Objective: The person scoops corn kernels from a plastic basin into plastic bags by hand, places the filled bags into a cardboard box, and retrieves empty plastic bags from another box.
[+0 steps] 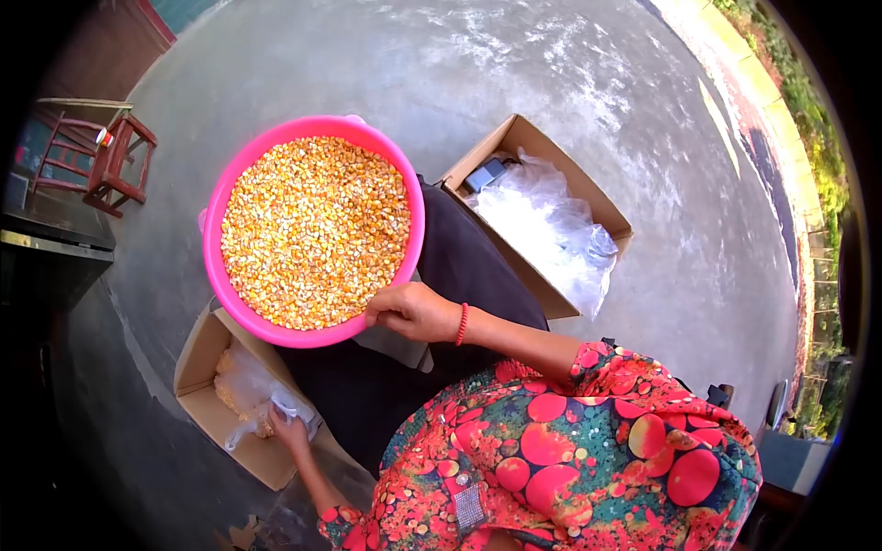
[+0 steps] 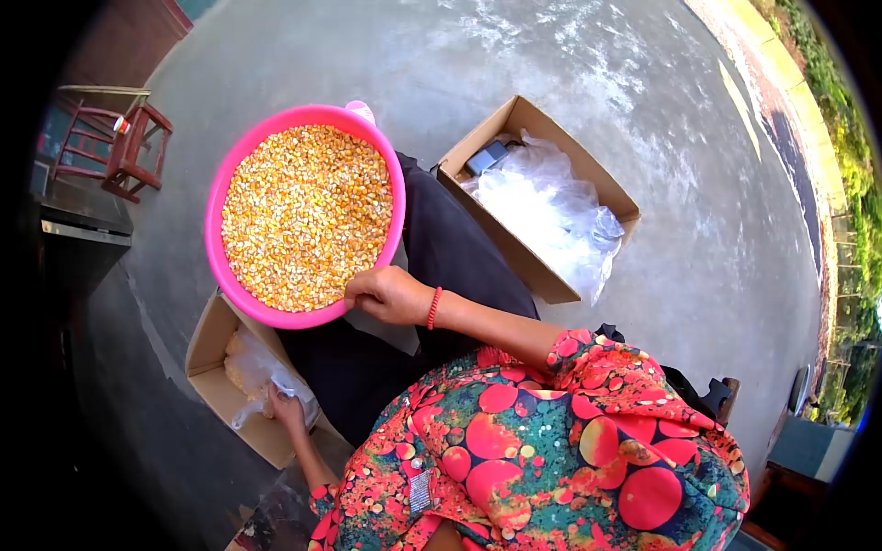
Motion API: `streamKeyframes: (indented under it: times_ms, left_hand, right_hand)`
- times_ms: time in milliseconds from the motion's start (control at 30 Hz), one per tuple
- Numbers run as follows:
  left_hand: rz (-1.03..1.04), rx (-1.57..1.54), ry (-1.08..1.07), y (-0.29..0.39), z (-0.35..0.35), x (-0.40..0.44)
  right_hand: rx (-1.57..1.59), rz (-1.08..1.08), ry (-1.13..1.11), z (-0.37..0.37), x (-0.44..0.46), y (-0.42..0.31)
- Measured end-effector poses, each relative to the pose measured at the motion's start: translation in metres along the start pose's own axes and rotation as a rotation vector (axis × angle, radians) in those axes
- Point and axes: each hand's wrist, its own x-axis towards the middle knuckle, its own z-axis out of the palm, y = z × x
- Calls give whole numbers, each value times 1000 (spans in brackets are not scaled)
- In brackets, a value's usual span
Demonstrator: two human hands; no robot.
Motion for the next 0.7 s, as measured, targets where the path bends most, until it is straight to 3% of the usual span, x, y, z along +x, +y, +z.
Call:
streamKeyframes:
  times_ms: [33,100,167,233,300,400,700]
  left_hand:
    - [62,-260,171,16,1,-1]
    - [100,-240,188,32,1,1]
    - [97,-204,-78,4,14,4]
    - [45,-349,-57,-38,33,21]
    - [-364,-861,-132,-37,25,30]
    - [-594,-656,-42,-51,30,34]
    - [-543,-501,-16,-17,48,43]
  right_hand:
    - [0,9,1,0,1,-3]
    - [-9,-2,26,4,-1,1]
    - [-24,-10,32,5,-4,-1]
    - [-43,-9,9,5,-5,0]
    - [-53,-13,-3,4,-9,-1]
    - [-66,8,-6,1,-17,-3]
    - [-241,-14,-145,0,-37,19]
